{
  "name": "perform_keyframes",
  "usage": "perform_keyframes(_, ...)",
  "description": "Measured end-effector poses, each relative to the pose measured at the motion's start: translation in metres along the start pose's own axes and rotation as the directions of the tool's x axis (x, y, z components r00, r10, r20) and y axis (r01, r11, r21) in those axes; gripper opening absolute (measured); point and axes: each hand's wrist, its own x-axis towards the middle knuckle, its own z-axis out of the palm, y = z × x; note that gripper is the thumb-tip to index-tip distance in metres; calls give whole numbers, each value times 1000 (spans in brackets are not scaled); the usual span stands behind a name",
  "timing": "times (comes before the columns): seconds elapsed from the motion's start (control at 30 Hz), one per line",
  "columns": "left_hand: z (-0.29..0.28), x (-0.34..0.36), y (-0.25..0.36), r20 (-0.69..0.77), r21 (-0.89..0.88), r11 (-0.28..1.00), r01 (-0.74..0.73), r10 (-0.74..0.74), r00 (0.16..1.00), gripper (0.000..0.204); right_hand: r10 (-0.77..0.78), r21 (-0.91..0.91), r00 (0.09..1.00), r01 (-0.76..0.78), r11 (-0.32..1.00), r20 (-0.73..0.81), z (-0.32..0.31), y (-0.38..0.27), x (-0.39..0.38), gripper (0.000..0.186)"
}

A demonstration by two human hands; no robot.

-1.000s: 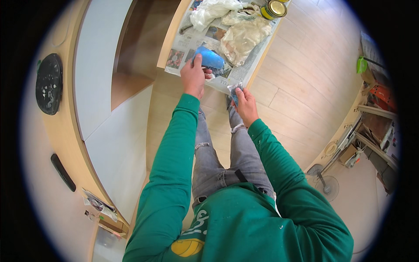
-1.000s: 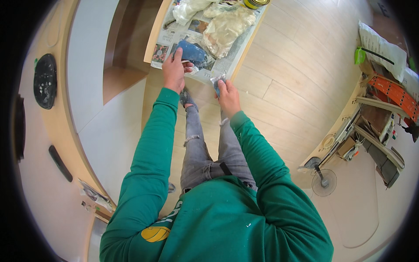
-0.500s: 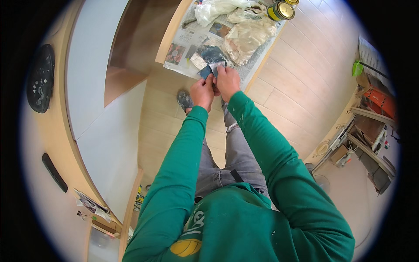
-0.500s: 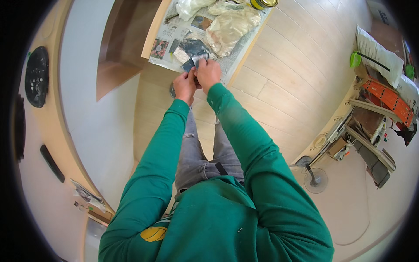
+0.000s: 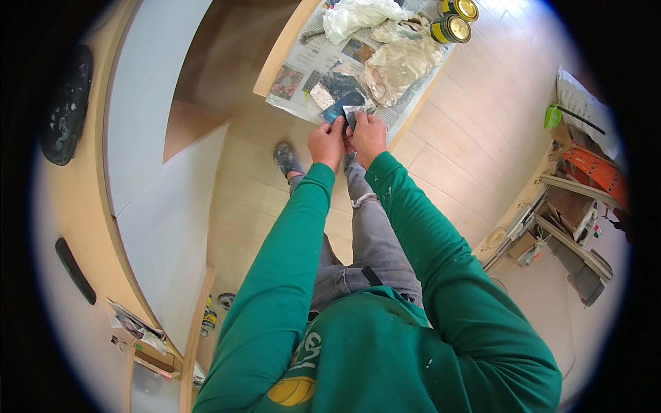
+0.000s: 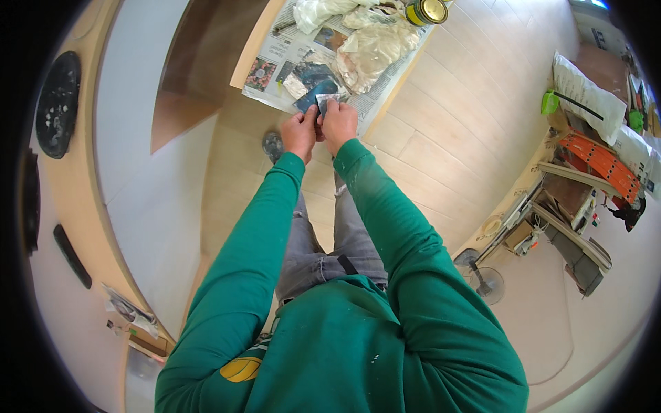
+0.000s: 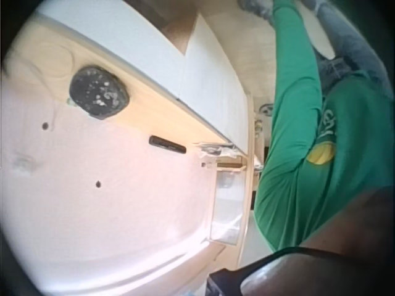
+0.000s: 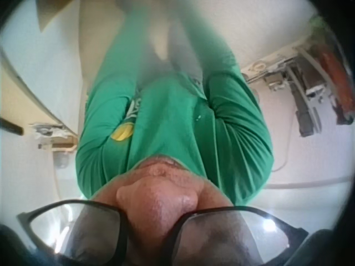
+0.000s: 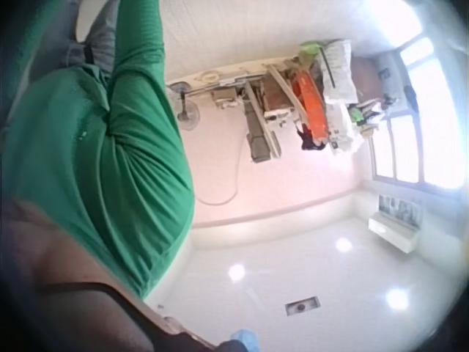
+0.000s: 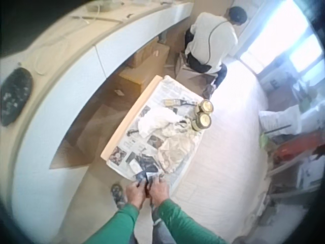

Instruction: The person installs a white light fixture onto a ceiling bracket, aligning and securing it with both hands. They then move to a table, open a small container, and use a putty knife to scrape and mix a dark substance on a black palette.

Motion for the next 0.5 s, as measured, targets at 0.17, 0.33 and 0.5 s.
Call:
perform_keyframes(0.17, -15, -6, 10, 151, 70, 998, 9, -19, 988, 35, -22, 52, 998, 19, 998, 53, 6, -48, 13, 30)
perform_keyframes(0.33, -53, -38, 1, 113, -52, 999, -2, 8, 994, 39, -38, -157, 949, 91, 983, 314, -5, -61, -15, 39)
perform_keyframes(0.5, -58, -60, -18, 0, -256, 967, -4, 5, 1000, 38, -390, -613, 897, 430, 663, 208, -49, -40, -3, 53)
